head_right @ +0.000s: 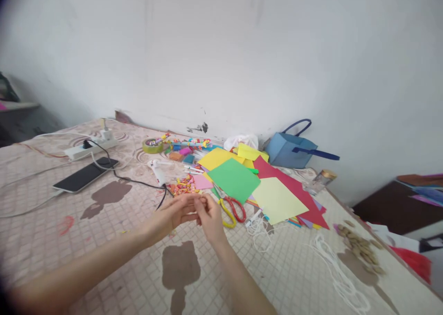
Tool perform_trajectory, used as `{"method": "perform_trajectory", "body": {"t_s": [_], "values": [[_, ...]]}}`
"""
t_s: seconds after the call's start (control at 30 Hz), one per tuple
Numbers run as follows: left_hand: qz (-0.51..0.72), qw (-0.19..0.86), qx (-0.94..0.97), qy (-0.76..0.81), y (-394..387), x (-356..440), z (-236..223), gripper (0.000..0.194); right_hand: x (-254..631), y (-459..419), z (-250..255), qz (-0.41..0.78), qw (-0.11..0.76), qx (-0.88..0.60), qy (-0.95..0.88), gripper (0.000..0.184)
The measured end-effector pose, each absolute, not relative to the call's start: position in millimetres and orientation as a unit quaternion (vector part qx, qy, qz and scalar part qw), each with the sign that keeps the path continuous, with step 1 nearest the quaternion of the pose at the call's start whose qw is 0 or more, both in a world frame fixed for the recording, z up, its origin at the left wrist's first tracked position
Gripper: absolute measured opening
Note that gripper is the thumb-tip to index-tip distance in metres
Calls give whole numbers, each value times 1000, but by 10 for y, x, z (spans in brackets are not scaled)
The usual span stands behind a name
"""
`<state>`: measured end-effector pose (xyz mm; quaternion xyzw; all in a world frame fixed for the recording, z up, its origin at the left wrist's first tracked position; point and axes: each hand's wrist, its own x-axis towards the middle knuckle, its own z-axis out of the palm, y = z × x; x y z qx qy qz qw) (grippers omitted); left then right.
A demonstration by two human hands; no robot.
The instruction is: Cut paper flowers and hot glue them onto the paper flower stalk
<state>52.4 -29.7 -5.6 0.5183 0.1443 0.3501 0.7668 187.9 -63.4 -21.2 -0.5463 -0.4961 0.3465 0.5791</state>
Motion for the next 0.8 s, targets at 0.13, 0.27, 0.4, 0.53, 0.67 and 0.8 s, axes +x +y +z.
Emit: {"method": "perform_trajectory", "body": {"t_s": [0.13, 0.27, 0.4, 0.53, 0.67, 0.8], "values": [[377, 516, 751, 168, -483, 628, -250, 37, 2424, -594, -263, 253, 669, -572, -402, 34], [334, 231, 901, 151, -587, 525, -415, 27, 2702, -567, -317, 200, 705, -585, -349, 43], [299, 143, 933, 139, -568, 462, -414, 29, 2518, -532, -418, 227, 679, -586, -379, 40], [317, 111, 932, 134, -535, 459, -371, 23, 2389, -536, -510, 234, 647, -585, -430, 29], [349, 103, 927, 87, -630, 485, -434, 15, 2346, -524, -497, 217, 599, -599, -485, 28], [348, 82, 934, -33, -771, 559, -578, 15, 2013, -212, -387, 214, 504, -590, -593, 23]]}}
